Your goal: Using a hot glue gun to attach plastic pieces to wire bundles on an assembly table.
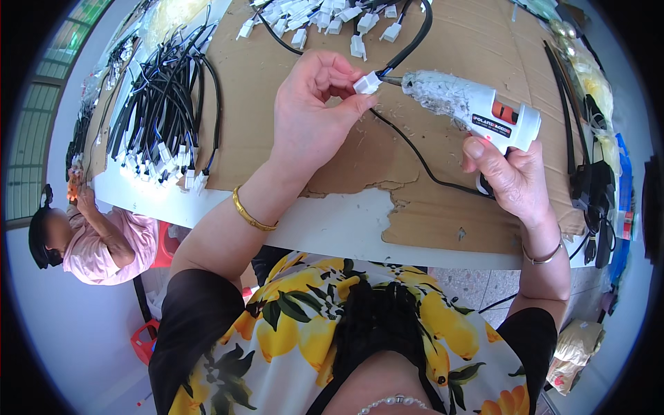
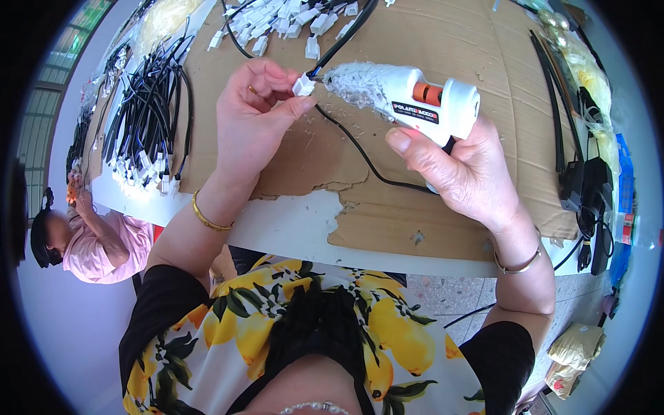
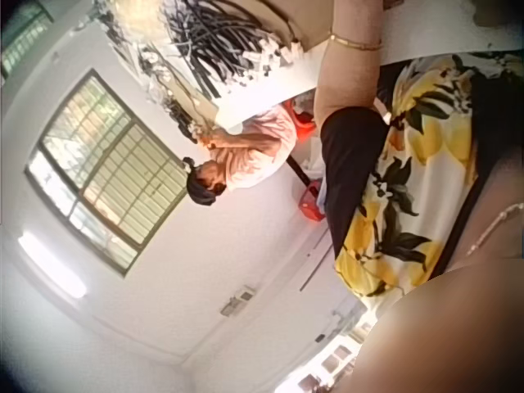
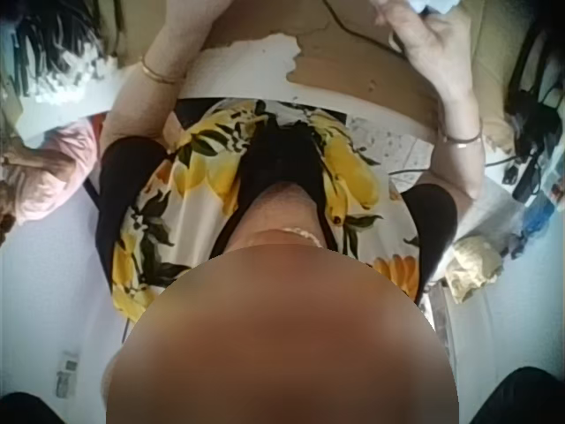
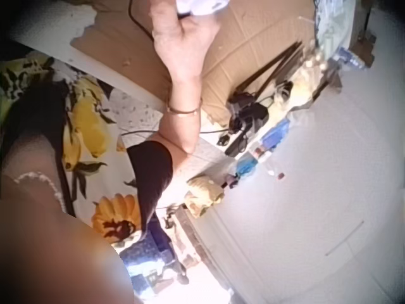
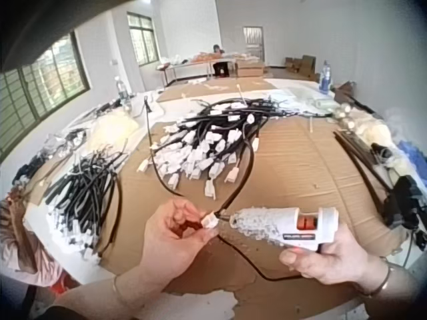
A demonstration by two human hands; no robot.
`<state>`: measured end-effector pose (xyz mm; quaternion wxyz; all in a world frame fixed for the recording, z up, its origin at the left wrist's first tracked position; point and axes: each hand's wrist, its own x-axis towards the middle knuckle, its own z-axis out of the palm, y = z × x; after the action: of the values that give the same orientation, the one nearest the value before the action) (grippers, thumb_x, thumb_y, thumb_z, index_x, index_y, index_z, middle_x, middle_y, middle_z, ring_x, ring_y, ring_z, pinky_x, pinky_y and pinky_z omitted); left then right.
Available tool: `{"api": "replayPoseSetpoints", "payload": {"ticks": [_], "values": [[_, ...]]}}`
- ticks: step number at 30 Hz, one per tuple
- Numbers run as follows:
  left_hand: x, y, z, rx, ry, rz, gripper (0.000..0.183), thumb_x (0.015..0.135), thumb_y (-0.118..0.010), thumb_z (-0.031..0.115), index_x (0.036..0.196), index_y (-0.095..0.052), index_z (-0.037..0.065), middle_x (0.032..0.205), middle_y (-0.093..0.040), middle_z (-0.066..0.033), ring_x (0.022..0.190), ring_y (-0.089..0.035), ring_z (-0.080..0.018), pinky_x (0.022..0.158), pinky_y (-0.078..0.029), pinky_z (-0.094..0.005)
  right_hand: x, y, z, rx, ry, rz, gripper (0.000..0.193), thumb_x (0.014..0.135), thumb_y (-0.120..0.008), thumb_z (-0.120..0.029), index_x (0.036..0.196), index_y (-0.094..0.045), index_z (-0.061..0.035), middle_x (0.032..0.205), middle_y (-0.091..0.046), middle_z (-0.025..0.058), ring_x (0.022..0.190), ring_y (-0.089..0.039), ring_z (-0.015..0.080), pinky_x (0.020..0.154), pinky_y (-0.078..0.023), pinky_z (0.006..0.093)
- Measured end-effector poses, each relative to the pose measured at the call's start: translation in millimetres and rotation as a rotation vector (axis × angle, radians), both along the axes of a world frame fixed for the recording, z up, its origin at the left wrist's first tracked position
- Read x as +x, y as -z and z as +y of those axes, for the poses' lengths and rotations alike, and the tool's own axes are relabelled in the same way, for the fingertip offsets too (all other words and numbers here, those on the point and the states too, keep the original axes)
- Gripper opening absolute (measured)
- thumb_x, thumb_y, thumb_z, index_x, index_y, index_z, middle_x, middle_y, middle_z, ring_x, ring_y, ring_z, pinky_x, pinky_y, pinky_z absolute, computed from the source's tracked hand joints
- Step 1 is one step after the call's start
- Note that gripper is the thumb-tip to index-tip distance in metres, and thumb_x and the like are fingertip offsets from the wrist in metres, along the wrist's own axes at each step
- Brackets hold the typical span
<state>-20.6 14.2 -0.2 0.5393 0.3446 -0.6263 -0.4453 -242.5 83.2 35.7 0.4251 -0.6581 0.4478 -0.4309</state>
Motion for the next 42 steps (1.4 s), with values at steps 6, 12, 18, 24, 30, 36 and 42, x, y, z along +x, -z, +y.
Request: {"api": "replayPoseSetpoints", "payload": {"ticks": [6,12,18,24,30,36,42], "values": [[0.4,-0.5,0.1,-0.024,-0.026,-0.049,0.031,0.066,-0.064,-0.010,0.090,-0.048,0.001,0.080,-0.060,-0.0060,0.074,-0.057,-0.0092,0.066,-0.048,-0.0222,0.5,4.2,-0.3,-0.034,0.003,-0.021,0.025,0.081,-0.063,-0.015,0.101,-0.057,-0.0007,0.068,-0.053,-0.0037,0.057,-0.044,0.0027,0.051,-0.037,0.0174],[-0.2,-1.2,-0.3,-0.019,-0.041,-0.050,0.030,0.066,-0.065,-0.009,0.089,-0.048,0.001,0.077,-0.060,-0.0051,0.071,-0.057,-0.0087,0.065,-0.048,-0.0218,0.3,4.1,0.7,0.047,0.005,-0.084,0.024,0.081,-0.063,-0.015,0.101,-0.057,-0.0014,0.067,-0.052,-0.0043,0.056,-0.043,0.0020,0.050,-0.036,0.0168],[-0.2,0.0,-0.6,-0.013,-0.057,-0.063,0.030,0.065,-0.066,-0.009,0.087,-0.048,0.001,0.076,-0.060,-0.0048,0.070,-0.057,-0.0085,0.063,-0.047,-0.0214,-1.5,3.7,0.1,0.036,-0.017,-0.070,0.023,0.082,-0.062,-0.014,0.101,-0.058,-0.0014,0.066,-0.052,-0.0046,0.056,-0.043,0.0019,0.050,-0.035,0.0170],[0.9,0.7,-0.2,-0.022,-0.054,-0.152,0.032,0.068,-0.064,-0.012,0.091,-0.047,0.002,0.084,-0.057,-0.0060,0.076,-0.056,-0.0098,0.066,-0.048,-0.0205,-0.3,5.0,1.2,-0.006,-0.006,-0.045,0.024,0.081,-0.063,-0.014,0.100,-0.058,-0.0009,0.071,-0.055,-0.0032,0.062,-0.045,0.0028,0.056,-0.038,0.0176],[0.6,-0.4,1.1,-0.024,-0.099,-0.220,0.033,0.067,-0.066,-0.011,0.091,-0.048,0.001,0.083,-0.057,-0.0054,0.073,-0.056,-0.0096,0.065,-0.047,-0.0202,-0.4,5.5,0.4,0.005,-0.017,-0.044,0.024,0.081,-0.063,-0.014,0.100,-0.058,-0.0013,0.073,-0.055,-0.0029,0.064,-0.046,0.0034,0.058,-0.039,0.0182],[0.3,1.5,-0.5,-0.071,-0.109,-0.278,0.033,0.066,-0.066,-0.011,0.091,-0.048,0.001,0.084,-0.058,-0.0057,0.072,-0.056,-0.0095,0.065,-0.047,-0.0201,-0.5,5.6,0.5,-0.026,-0.011,-0.020,0.024,0.081,-0.063,-0.015,0.099,-0.058,-0.0010,0.072,-0.055,-0.0031,0.064,-0.046,0.0035,0.058,-0.039,0.0186],[0.3,0.0,0.0,-0.067,-0.106,-0.248,0.032,0.067,-0.066,-0.011,0.091,-0.048,0.001,0.083,-0.058,-0.0057,0.072,-0.056,-0.0094,0.065,-0.047,-0.0202,-1.1,4.2,0.4,-0.013,-0.007,0.006,0.023,0.081,-0.063,-0.015,0.099,-0.058,-0.0011,0.071,-0.055,-0.0028,0.064,-0.046,0.0034,0.059,-0.039,0.0186]]}}
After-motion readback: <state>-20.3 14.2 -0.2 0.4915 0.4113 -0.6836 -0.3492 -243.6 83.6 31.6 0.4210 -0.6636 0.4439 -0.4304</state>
